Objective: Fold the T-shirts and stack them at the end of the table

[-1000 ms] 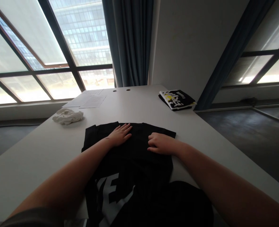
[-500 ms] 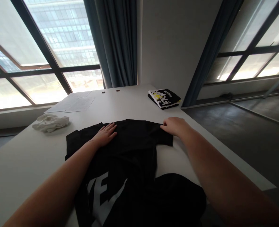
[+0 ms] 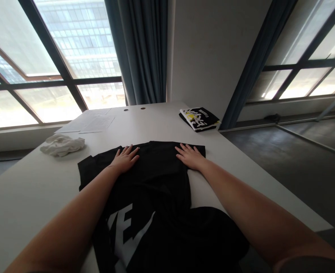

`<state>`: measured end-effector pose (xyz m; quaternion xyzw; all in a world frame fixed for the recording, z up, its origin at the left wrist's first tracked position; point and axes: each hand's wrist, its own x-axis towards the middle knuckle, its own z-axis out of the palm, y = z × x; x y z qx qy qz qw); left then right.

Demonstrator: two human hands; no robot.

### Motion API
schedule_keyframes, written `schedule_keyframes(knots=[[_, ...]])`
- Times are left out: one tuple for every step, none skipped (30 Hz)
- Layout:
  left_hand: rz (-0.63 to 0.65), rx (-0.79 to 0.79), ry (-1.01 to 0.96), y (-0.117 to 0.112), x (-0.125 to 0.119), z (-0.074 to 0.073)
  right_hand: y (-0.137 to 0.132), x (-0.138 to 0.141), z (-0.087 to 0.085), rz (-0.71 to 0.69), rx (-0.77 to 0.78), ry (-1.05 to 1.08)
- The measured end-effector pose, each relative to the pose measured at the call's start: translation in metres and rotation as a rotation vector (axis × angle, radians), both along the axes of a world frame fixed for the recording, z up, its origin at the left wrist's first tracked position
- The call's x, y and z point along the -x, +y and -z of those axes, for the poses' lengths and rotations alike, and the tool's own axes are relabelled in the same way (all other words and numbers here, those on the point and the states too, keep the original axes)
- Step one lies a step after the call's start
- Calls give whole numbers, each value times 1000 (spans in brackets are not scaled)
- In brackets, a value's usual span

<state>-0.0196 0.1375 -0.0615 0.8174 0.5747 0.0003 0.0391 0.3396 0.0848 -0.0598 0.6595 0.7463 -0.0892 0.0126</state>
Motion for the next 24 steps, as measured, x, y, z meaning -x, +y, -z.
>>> schedule_keyframes(knots=[[-68, -8, 5, -2, 5, -2, 2, -3, 1, 15, -4, -7], [-142, -10, 11, -5, 12, -3, 5, -6, 2, 31, -9, -16], [-217, -4, 17, -9, 21, -3, 7, -8, 4, 47, -13, -26], [-283, 10, 22, -14, 32, -3, 9, -11, 6, 64, -17, -36], [-340, 24, 27, -19, 46, -3, 10, -13, 7, 79, -23, -43], [-389, 37, 32, -26, 60, -2, 12, -14, 8, 93, -29, -49], [-434, 43, 39, -32, 75, -1, 13, -16, 9, 104, -34, -52], [-476, 35, 49, -38, 89, -1, 14, -16, 10, 110, -36, -55], [-515, 20, 58, -44, 102, -1, 14, -17, 10, 112, -36, -56], [-554, 4, 64, -48, 115, -3, 14, -17, 10, 112, -35, -58], [-591, -10, 64, -51, 126, -5, 14, -17, 10, 110, -33, -59], [-627, -15, 59, -52, 135, -8, 13, -17, 10, 108, -30, -60], [-657, -16, 53, -52, 143, -12, 13, -18, 9, 104, -27, -61], [-681, -9, 49, -51, 150, -15, 12, -18, 9, 101, -24, -62], [-699, 2, 51, -49, 157, -19, 11, -18, 9, 102, -21, -61], [-711, 18, 61, -47, 163, -22, 11, -19, 9, 103, -20, -59], [-719, 35, 77, -46, 169, -25, 10, -19, 8, 103, -19, -57], [-725, 48, 97, -44, 175, -27, 10, -20, 9, 104, -18, -55], [-733, 57, 116, -43, 181, -28, 10, -21, 9, 102, -18, -53], [-741, 65, 130, -42, 186, -29, 10, -22, 9, 100, -18, -53], [-746, 66, 138, -41, 192, -29, 11, -22, 9, 97, -20, -53], [-750, 67, 139, -41, 197, -28, 11, -23, 10, 95, -22, -52], [-751, 69, 134, -40, 201, -28, 12, -24, 11, 96, -25, -50], [-754, 72, 126, -40, 205, -26, 13, -25, 12, 96, -29, -47]])
